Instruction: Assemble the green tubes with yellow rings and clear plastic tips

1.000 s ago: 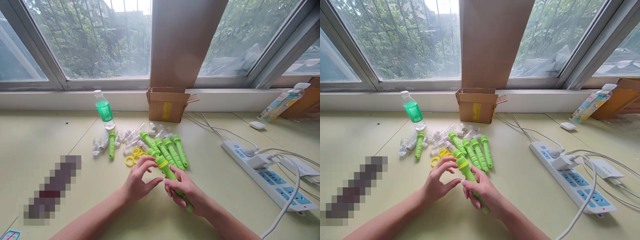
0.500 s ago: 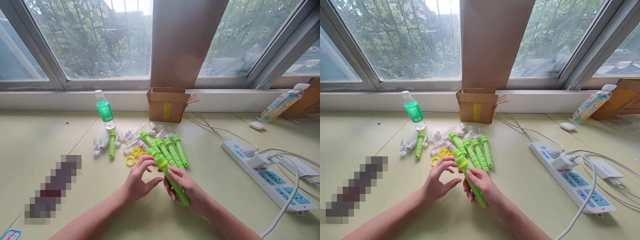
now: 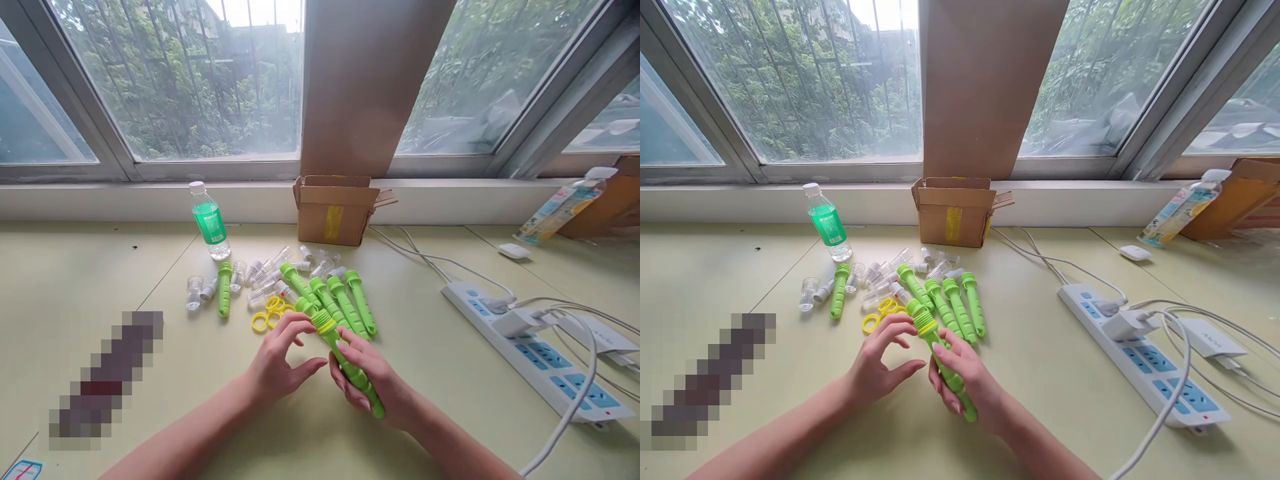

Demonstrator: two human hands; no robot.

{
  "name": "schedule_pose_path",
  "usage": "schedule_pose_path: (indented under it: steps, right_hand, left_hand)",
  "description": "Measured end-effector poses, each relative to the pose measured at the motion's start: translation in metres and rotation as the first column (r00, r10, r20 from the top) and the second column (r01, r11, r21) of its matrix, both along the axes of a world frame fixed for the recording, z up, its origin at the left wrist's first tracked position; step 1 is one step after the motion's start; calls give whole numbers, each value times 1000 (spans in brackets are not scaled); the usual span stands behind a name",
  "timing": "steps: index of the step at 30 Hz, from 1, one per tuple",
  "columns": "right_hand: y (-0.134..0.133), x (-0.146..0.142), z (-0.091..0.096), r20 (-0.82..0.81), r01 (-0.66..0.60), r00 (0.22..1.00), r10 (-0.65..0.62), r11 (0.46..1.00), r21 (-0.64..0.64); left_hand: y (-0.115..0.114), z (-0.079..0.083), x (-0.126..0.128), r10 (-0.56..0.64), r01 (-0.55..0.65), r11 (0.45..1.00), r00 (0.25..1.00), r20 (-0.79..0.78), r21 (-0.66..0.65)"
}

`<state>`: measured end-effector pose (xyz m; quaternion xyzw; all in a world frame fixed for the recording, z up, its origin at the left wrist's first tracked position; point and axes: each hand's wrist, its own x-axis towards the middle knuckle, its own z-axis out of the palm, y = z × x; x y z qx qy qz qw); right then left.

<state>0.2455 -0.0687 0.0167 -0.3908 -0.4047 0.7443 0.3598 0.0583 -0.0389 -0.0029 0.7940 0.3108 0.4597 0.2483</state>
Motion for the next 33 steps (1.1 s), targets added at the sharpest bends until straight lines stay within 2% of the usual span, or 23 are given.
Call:
schedule_pose_path:
  steps: [4,10,27,30,33]
  right_hand:
    - [-2,-1,1,64,18,998,-20,999,44]
    - [2,2,7,73,8,997,-14,996,90]
    - [5,7,-4,-90,-29,996,28,1000,-8]
    - [5,6,-4,-91,-24,996,23,1000,-7]
    - [6,5,-3,-85,-12,996,13,1000,7]
  left_hand:
    - [0,1,0,1,-1,1000,1000,-4,-8]
    - [-1,1,0,-11,11,1000,1000,-15,-14]
    - [-1,-1,0,-35,34,999,999,-31,-42]
    - [-1,-1,1,-54,56,991,998,21,-122]
    - [2,-1,1,-32,64,954,993,114,-294]
